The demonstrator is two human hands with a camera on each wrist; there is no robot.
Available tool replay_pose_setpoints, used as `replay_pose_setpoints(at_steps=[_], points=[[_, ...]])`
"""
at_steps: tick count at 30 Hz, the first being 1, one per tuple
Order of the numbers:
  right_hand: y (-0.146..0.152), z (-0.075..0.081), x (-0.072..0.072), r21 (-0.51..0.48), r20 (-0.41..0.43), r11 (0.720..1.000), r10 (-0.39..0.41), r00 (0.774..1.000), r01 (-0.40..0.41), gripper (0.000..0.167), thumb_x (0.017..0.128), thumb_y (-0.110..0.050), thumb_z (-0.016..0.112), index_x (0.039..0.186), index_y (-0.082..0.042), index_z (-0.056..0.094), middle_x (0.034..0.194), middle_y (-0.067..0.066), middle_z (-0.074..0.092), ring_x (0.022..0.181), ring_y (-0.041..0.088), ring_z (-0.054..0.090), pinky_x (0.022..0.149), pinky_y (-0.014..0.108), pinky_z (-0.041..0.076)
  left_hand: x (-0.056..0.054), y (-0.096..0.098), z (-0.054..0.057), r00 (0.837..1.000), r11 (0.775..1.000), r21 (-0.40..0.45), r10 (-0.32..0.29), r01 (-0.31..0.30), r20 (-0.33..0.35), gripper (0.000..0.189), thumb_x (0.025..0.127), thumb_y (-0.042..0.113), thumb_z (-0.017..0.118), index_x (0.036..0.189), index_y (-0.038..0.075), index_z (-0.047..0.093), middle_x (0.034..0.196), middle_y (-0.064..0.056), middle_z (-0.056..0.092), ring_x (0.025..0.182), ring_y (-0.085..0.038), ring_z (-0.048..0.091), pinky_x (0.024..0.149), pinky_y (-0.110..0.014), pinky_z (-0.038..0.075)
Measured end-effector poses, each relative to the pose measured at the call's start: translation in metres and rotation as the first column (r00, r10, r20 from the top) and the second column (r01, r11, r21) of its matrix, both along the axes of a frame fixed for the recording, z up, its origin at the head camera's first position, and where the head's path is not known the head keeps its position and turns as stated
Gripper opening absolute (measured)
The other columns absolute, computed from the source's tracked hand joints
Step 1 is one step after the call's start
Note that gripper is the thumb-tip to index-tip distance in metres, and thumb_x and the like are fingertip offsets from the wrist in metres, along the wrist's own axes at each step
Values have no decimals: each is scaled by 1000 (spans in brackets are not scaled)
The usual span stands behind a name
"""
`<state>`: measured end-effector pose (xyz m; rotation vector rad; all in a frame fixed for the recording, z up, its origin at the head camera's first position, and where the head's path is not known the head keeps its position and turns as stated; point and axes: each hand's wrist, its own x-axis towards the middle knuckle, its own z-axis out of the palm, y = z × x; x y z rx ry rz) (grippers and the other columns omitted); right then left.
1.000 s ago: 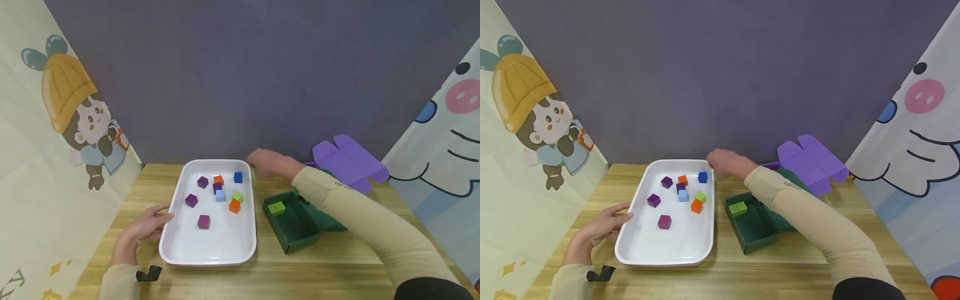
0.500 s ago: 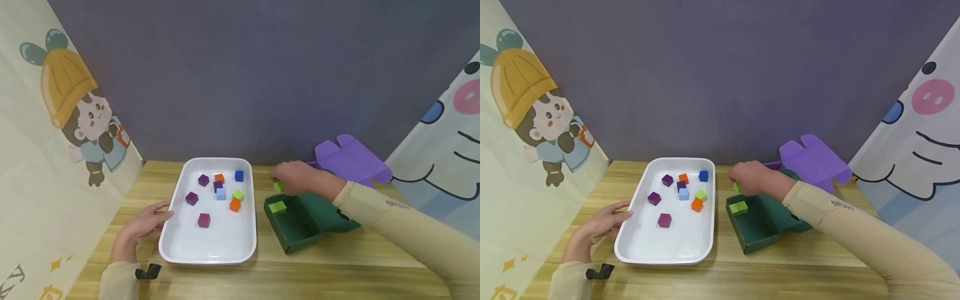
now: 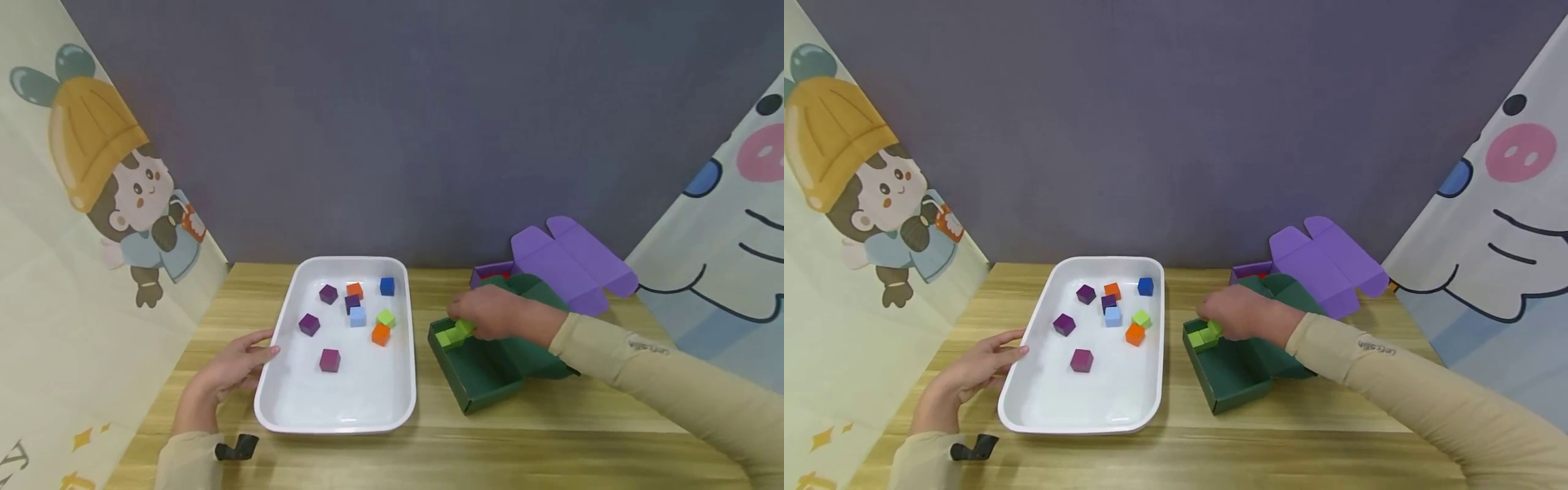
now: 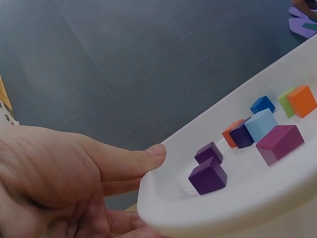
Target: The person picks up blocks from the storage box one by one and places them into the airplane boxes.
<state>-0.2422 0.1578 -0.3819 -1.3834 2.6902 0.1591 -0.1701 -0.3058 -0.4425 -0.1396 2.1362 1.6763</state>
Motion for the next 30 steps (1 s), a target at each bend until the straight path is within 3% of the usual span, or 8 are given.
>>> replay_pose_setpoints(at_steps=[9, 16, 21, 26, 30], points=[[5, -19, -6, 47, -43, 999, 28, 999, -26, 30, 67, 6, 76, 87, -10, 61, 78, -3, 53, 62, 13, 50, 49, 30, 44, 0, -1, 0, 1000, 1000, 6, 2, -2, 3, 66, 100, 24, 57, 151, -1, 23, 125, -33, 53, 97, -39, 65, 74, -50, 56], [8, -34, -11, 67, -92, 997, 43, 995, -37, 29, 68, 7, 73, 89, -10, 62, 89, 2, 56, 59, 11, 48, 44, 28, 43, 0, -2, -3, 1000, 1000, 6, -2, 2, -1, 66, 100, 25, 57, 151, -1, 23, 125, -33, 53, 97, -39, 65, 74, -50, 56], [10, -41, -15, 26, -117, 997, 73, 990, -70, 26, 67, 5, 74, 84, -11, 62, 96, 5, 51, 54, 9, 45, 39, 26, 38, 1, -1, -2, 1000, 1000, 3, 0, 0, -5, 67, 100, 25, 58, 151, -1, 24, 124, -32, 54, 96, -39, 65, 74, -49, 57], [13, -42, -20, 27, -109, 996, 93, 990, -90, 26, 68, -1, 79, 87, -13, 65, 97, 3, 57, 59, 10, 51, 45, 27, 44, 2, 0, 0, 1000, 1000, 5, 1, -1, -6, 67, 99, 25, 59, 150, -2, 24, 123, -32, 55, 96, -39, 65, 74, -50, 57], [14, -42, -22, 38, -107, 993, 114, 988, -111, 28, 68, -8, 85, 88, -14, 66, 87, 0, 59, 63, 14, 57, 50, 30, 49, 2, 0, 0, 1000, 1000, 7, -2, 2, -13, 67, 99, 25, 59, 150, -2, 25, 123, -32, 55, 97, -40, 65, 74, -50, 57]])
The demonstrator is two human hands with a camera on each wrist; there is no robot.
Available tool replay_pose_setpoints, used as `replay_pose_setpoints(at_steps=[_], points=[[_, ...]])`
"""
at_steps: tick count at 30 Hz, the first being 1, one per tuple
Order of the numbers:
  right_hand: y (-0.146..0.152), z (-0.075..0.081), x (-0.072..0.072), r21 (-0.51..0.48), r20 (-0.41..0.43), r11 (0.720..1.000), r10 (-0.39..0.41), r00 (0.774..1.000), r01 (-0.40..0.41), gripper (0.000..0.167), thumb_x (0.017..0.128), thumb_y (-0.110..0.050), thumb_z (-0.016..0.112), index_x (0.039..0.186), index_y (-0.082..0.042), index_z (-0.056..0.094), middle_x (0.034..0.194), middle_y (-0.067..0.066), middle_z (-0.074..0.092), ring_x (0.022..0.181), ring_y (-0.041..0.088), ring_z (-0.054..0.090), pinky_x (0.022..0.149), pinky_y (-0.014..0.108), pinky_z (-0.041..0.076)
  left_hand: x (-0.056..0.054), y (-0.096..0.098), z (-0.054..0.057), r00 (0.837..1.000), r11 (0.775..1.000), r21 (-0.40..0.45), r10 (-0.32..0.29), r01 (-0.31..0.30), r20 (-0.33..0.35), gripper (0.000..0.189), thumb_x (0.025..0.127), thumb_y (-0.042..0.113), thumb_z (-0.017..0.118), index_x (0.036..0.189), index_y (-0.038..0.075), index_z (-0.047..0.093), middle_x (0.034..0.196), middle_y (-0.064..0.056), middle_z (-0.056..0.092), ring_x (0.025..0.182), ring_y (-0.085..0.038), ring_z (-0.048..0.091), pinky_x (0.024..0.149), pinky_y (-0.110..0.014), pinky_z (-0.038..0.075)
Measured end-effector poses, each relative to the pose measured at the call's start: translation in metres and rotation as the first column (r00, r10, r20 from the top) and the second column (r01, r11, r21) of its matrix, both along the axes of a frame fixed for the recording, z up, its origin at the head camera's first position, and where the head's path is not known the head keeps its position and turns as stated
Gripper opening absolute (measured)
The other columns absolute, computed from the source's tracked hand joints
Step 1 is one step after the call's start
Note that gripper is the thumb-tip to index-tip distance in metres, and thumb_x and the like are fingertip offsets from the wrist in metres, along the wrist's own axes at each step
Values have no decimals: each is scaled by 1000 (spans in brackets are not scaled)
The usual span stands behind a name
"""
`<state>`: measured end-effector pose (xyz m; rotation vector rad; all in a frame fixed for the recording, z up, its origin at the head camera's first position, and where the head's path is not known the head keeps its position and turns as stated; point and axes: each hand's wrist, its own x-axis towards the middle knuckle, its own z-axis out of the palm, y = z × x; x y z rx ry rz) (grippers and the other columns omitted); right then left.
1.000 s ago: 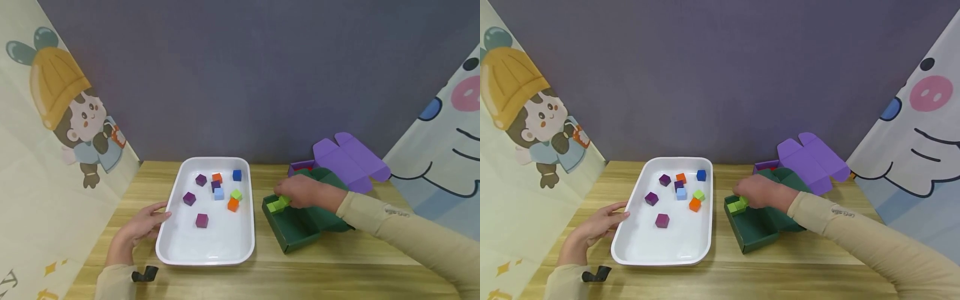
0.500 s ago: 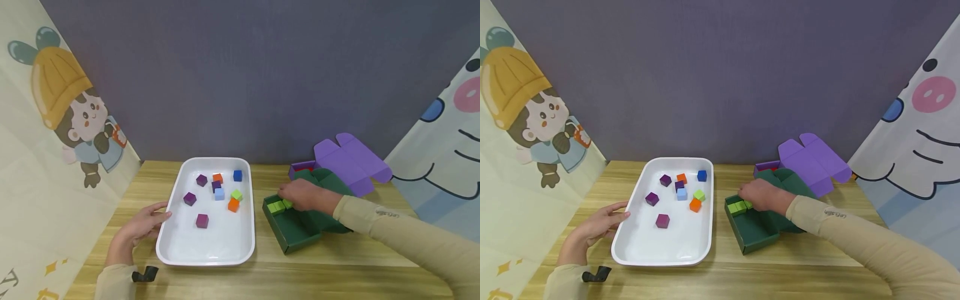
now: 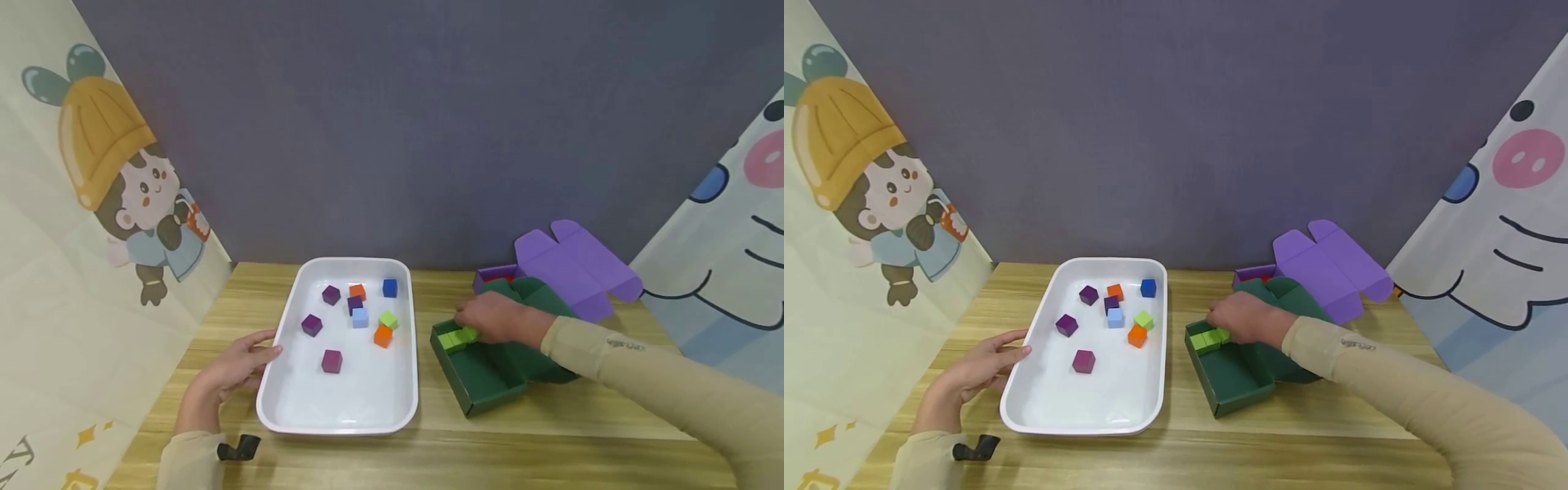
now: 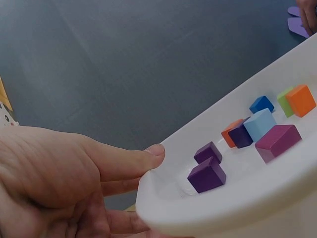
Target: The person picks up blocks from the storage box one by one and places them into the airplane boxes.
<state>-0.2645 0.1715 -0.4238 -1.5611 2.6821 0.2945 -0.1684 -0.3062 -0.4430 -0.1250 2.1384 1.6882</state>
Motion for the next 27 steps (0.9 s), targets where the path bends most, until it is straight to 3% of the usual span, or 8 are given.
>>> replay_pose_setpoints(at_steps=[11, 19, 22, 27], points=[[-2, -7, -3, 63, -1, 998, 6, 1000, -5, 38, 66, -22, 91, 97, -17, 69, 88, -1, 58, 59, 12, 57, 51, 28, 50, -1, -2, -4, 1000, 1000, 3, -9, 9, -4, 66, 100, 24, 56, 150, -3, 23, 125, -33, 53, 97, -38, 65, 75, -50, 56], [1, -9, -5, 36, -41, 999, 2, 999, 0, 58, 69, -15, 88, 108, -14, 45, 72, -4, 48, 46, 11, 39, 41, 26, 35, -1, 0, 0, 1000, 1000, -4, 1, -1, -4, 65, 100, 24, 58, 150, -3, 26, 124, -32, 54, 96, -37, 65, 74, -49, 57], [1, -11, -5, 49, -87, 999, 18, 996, -14, 60, 67, -11, 88, 110, -14, 45, 73, -3, 47, 45, 11, 36, 39, 26, 32, -1, 0, 0, 1000, 1000, -1, 1, -1, -5, 65, 99, 24, 58, 149, -3, 26, 123, -32, 55, 96, -38, 65, 74, -49, 57], [1, -14, -4, 81, -135, 996, 39, 990, -28, 59, 63, -9, 89, 108, -14, 51, 81, 1, 57, 46, 13, 40, 40, 28, 37, -1, 0, -2, 1000, 1000, 6, -4, 4, -5, 66, 100, 24, 58, 150, -3, 25, 123, -33, 55, 96, -38, 65, 74, -50, 57]])
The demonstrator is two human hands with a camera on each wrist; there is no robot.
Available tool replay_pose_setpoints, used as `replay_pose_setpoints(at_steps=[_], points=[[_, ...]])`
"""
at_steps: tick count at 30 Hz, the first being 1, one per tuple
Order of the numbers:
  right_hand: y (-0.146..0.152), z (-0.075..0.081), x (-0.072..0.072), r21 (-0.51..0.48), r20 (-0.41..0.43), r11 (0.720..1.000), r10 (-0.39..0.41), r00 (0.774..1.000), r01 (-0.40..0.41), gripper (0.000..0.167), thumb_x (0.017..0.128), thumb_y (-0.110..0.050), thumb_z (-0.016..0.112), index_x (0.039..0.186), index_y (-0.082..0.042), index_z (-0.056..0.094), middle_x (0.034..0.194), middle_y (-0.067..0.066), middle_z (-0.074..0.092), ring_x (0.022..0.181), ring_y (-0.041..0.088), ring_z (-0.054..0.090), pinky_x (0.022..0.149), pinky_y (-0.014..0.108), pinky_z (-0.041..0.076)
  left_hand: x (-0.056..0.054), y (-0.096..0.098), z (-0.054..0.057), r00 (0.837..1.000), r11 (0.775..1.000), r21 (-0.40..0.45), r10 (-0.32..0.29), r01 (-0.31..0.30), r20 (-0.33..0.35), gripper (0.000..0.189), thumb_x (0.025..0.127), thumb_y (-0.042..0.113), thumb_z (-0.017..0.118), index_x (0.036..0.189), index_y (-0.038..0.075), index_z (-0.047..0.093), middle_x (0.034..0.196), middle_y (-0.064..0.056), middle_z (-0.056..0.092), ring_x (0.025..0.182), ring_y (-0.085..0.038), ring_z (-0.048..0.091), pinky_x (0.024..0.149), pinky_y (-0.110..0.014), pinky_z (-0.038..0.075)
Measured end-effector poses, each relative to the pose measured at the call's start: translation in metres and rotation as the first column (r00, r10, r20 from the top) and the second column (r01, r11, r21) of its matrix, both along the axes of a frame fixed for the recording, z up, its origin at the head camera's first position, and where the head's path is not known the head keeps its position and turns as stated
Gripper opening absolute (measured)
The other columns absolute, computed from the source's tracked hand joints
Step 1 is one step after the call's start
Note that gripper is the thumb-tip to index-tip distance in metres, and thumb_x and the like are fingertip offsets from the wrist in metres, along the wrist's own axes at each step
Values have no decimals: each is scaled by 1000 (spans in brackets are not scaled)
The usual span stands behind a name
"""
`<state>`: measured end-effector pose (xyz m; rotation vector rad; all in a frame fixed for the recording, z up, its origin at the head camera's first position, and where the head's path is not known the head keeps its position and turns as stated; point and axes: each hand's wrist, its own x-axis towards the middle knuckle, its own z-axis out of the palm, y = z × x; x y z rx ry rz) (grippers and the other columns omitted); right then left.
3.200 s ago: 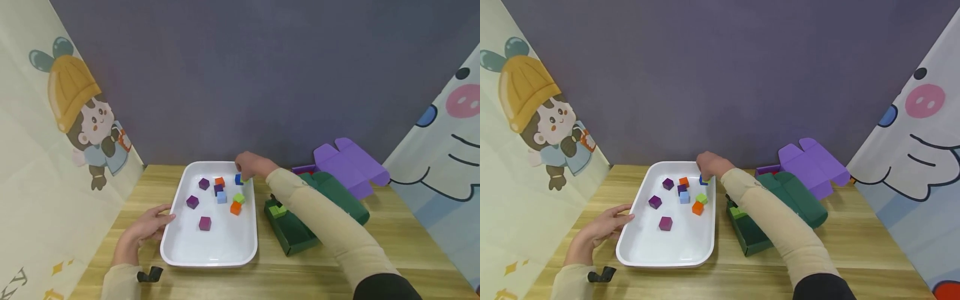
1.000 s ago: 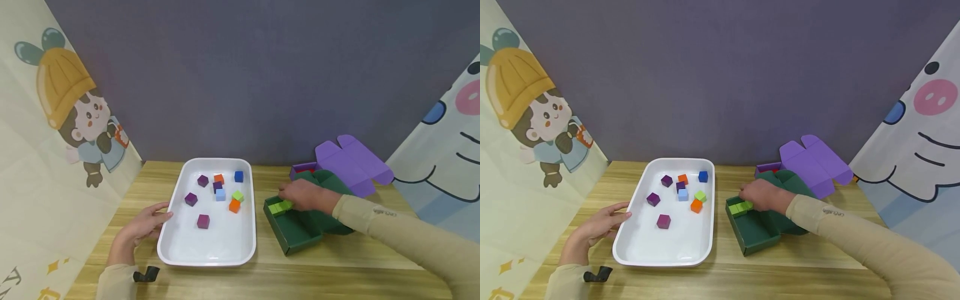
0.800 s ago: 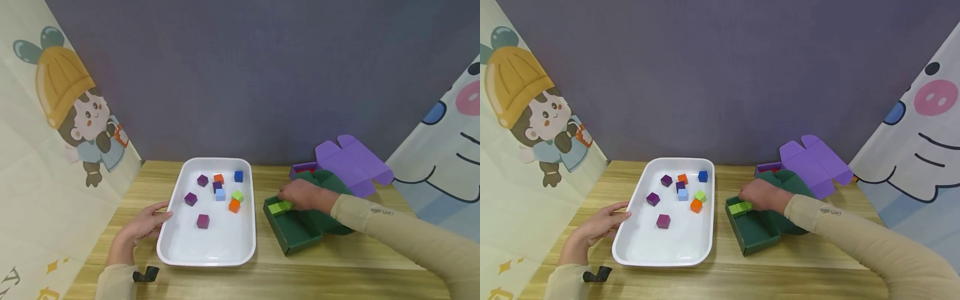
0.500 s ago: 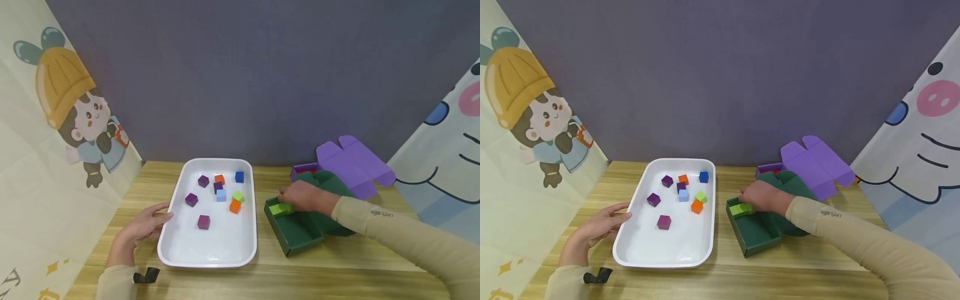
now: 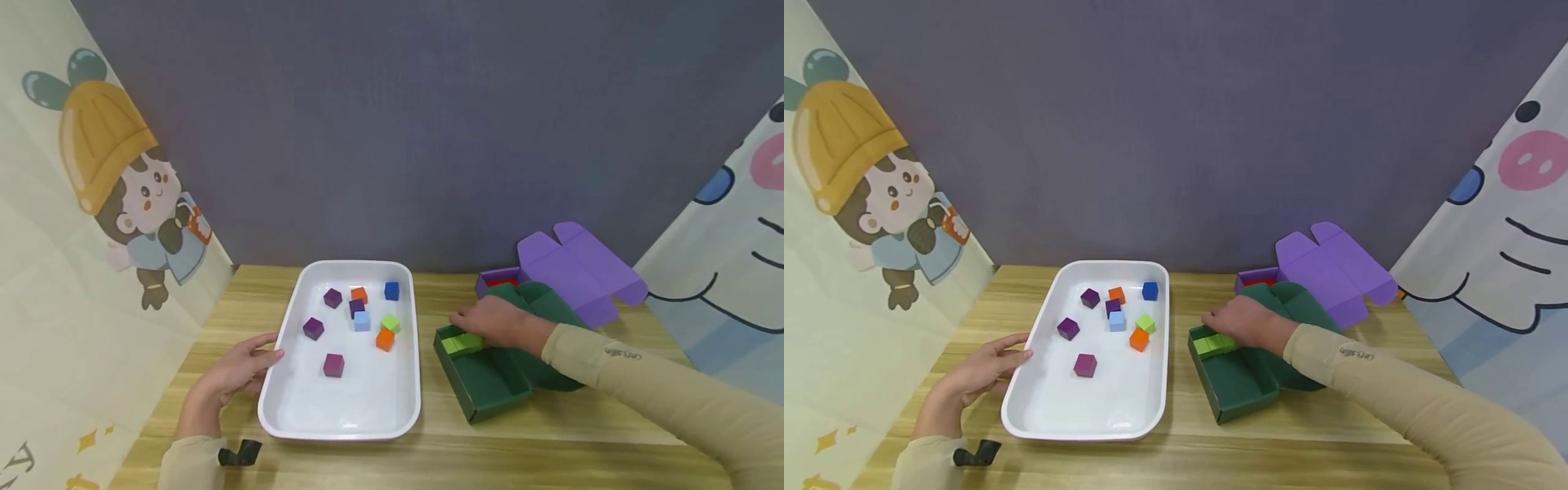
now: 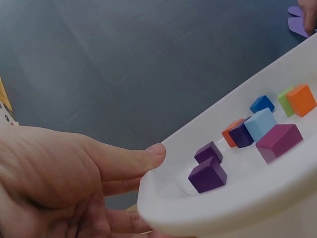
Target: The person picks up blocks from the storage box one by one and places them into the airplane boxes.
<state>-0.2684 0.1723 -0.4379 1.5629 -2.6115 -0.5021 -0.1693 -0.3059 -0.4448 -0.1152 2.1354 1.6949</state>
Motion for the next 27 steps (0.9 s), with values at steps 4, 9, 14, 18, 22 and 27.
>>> replay_pose_setpoints(at_steps=[4, 9, 14, 18, 22, 27], points=[[-1, 0, 0, 5, 10, 1000, -8, 1000, 8, 60, 62, -11, 90, 108, -13, 52, 85, 3, 60, 49, 14, 47, 43, 30, 42, 1, -1, -1, 1000, 1000, 5, 1, -1, 0, 65, 100, 23, 57, 150, -3, 24, 124, -33, 54, 97, -38, 65, 75, -49, 56], [-1, 1, -2, 17, 40, 1000, -24, 999, 23, 62, 62, -15, 91, 111, -12, 54, 88, 3, 61, 54, 15, 52, 48, 31, 47, 0, 0, 0, 1000, 1000, 12, 1, -1, -2, 64, 100, 23, 57, 149, -3, 25, 124, -32, 55, 99, -38, 65, 76, -49, 56], [-2, 12, 0, 10, 85, 998, -67, 994, 66, 59, 65, -24, 92, 109, -12, 55, 88, 1, 61, 57, 13, 51, 50, 31, 48, 0, 0, 0, 1000, 1000, 8, -7, 7, -8, 64, 100, 22, 57, 149, -4, 25, 123, -32, 56, 98, -38, 65, 76, -49, 56], [-6, 30, 4, -26, 78, 997, -66, 995, 68, 49, 69, -27, 90, 104, -12, 59, 88, 0, 62, 58, 12, 52, 50, 30, 48, -2, 0, 0, 1000, 1000, -1, -4, 4, -11, 64, 100, 22, 57, 149, -3, 26, 123, -32, 55, 97, -37, 65, 76, -49, 56], [-14, 54, 14, -100, 111, 990, -90, 990, 101, 36, 75, -25, 85, 101, -12, 64, 89, -1, 65, 64, 13, 58, 52, 30, 50, -2, 0, 0, 1000, 1000, -5, -4, 4, -10, 64, 99, 22, 58, 149, -3, 25, 124, -33, 55, 97, -37, 65, 76, -49, 56], [-35, 93, 37, -246, 175, 960, -92, 980, 134, 26, 82, -26, 79, 102, -15, 69, 94, -3, 68, 71, 12, 62, 59, 31, 54, 0, 0, 0, 1000, 1000, -6, -6, 5, -18, 65, 100, 22, 57, 149, -4, 25, 123, -32, 55, 97, -38, 65, 75, -49, 56]])
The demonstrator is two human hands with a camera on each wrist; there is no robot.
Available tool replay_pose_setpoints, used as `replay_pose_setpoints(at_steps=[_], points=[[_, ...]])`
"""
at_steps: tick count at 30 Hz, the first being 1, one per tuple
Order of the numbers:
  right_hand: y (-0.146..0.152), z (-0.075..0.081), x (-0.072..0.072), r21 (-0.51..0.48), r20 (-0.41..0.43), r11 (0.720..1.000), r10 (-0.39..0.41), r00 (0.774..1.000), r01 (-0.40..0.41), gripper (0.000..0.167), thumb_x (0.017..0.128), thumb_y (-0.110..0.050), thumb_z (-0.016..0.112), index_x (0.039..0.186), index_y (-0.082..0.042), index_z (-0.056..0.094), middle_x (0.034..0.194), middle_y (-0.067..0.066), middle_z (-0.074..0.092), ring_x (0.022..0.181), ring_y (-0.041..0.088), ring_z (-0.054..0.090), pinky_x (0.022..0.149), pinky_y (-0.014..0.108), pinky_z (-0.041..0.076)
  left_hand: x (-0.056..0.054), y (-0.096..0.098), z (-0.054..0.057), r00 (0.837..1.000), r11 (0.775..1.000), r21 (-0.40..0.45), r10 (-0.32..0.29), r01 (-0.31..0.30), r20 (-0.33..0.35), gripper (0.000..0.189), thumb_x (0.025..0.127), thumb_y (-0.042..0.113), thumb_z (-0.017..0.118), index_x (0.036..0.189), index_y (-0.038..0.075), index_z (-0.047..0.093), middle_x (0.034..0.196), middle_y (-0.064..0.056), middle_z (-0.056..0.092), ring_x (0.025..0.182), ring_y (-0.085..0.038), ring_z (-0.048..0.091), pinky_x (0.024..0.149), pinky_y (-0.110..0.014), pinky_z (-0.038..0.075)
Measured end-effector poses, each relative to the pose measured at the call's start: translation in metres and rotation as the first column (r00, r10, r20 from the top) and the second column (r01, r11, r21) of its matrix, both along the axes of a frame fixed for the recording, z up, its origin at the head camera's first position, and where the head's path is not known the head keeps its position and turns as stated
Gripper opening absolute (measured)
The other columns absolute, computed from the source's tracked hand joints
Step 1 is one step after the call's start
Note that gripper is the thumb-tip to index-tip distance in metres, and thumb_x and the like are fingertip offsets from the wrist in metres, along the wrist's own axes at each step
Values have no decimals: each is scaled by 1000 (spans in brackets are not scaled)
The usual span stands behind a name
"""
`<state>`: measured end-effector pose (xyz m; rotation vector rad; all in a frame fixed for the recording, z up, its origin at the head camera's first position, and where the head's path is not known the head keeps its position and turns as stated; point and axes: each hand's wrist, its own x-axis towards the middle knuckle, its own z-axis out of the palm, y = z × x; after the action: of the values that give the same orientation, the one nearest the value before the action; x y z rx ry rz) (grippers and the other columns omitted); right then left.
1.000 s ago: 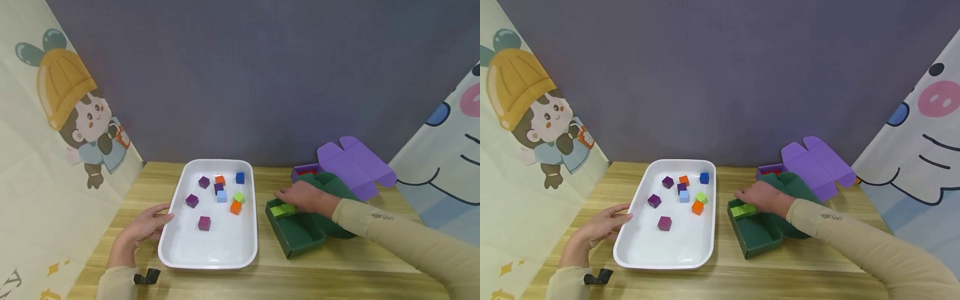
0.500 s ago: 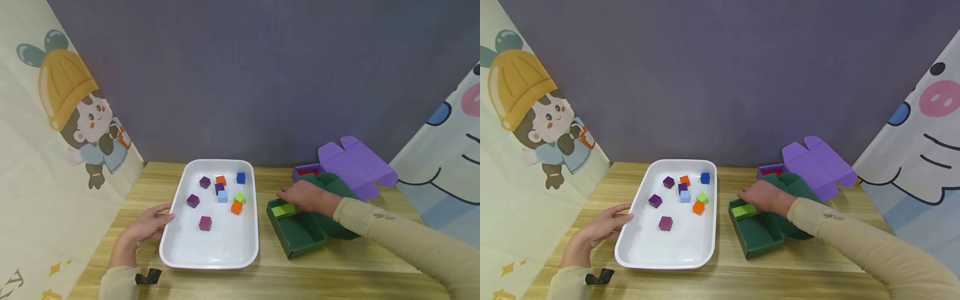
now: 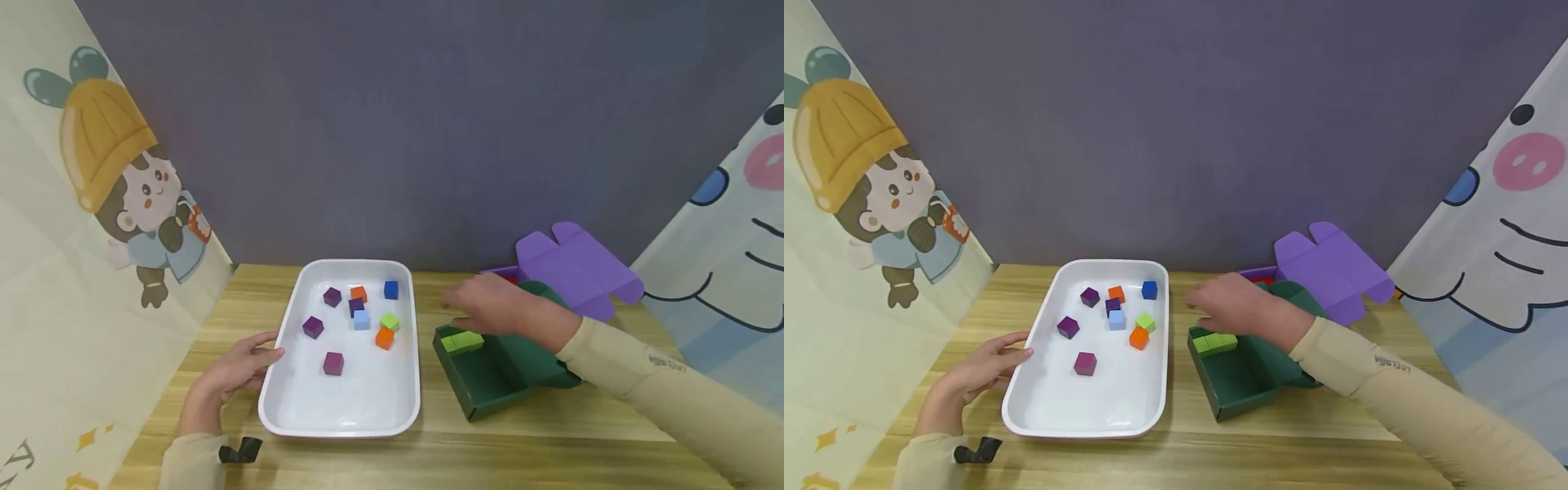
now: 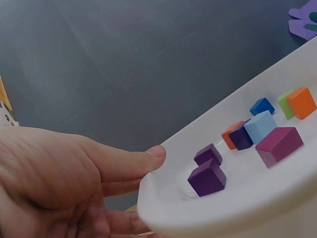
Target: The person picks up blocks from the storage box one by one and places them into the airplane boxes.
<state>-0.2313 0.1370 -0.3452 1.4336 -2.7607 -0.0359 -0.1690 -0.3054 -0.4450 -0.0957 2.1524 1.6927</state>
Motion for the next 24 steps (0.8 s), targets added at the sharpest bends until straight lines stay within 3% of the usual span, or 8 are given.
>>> replay_pose_setpoints(at_steps=[6, 12, 19, 22, 24], points=[[-26, 31, 30, -193, 24, 980, 54, 998, -48, 15, 86, -25, 74, 97, -18, 68, 89, -9, 67, 69, 4, 57, 60, 24, 51, 0, -1, 0, 1000, 1000, -13, -1, 1, 0, 65, 100, 23, 58, 149, -3, 25, 123, -32, 56, 97, -38, 65, 75, -49, 57], [-46, 44, 45, -325, 93, 945, 67, 993, -33, 15, 87, -26, 74, 99, -20, 68, 89, -14, 64, 72, 2, 55, 61, 19, 49, 0, 0, -1, 1000, 1000, -8, -1, 1, -1, 64, 100, 23, 58, 149, -3, 26, 123, -32, 55, 97, -37, 65, 75, -48, 57], [-70, 41, 34, -475, 304, 876, 71, 950, 87, 14, 87, -17, 75, 99, -13, 68, 90, -9, 65, 76, 5, 59, 68, 20, 53, 0, 1, -1, 1000, 1000, -26, 15, -15, 2, 63, 100, 23, 57, 149, -2, 27, 123, -32, 55, 97, -37, 65, 76, -48, 57], [-83, 35, 24, -462, 355, 869, 0, 935, 176, 13, 88, -17, 74, 99, -13, 69, 85, -8, 63, 76, 8, 58, 68, 21, 53, -1, 1, -2, 1000, 1000, -19, 20, -20, 0, 63, 100, 23, 58, 149, -2, 27, 123, -33, 55, 98, -38, 65, 76, -48, 57], [-95, 29, 17, -444, 411, 856, -68, 909, 265, 13, 88, -19, 74, 99, -14, 69, 84, -8, 62, 77, 11, 57, 68, 21, 53, -1, 0, -3, 1000, 1000, -12, 22, -22, -2, 63, 100, 23, 58, 149, -2, 27, 123, -33, 55, 98, -39, 65, 76, -48, 57]])
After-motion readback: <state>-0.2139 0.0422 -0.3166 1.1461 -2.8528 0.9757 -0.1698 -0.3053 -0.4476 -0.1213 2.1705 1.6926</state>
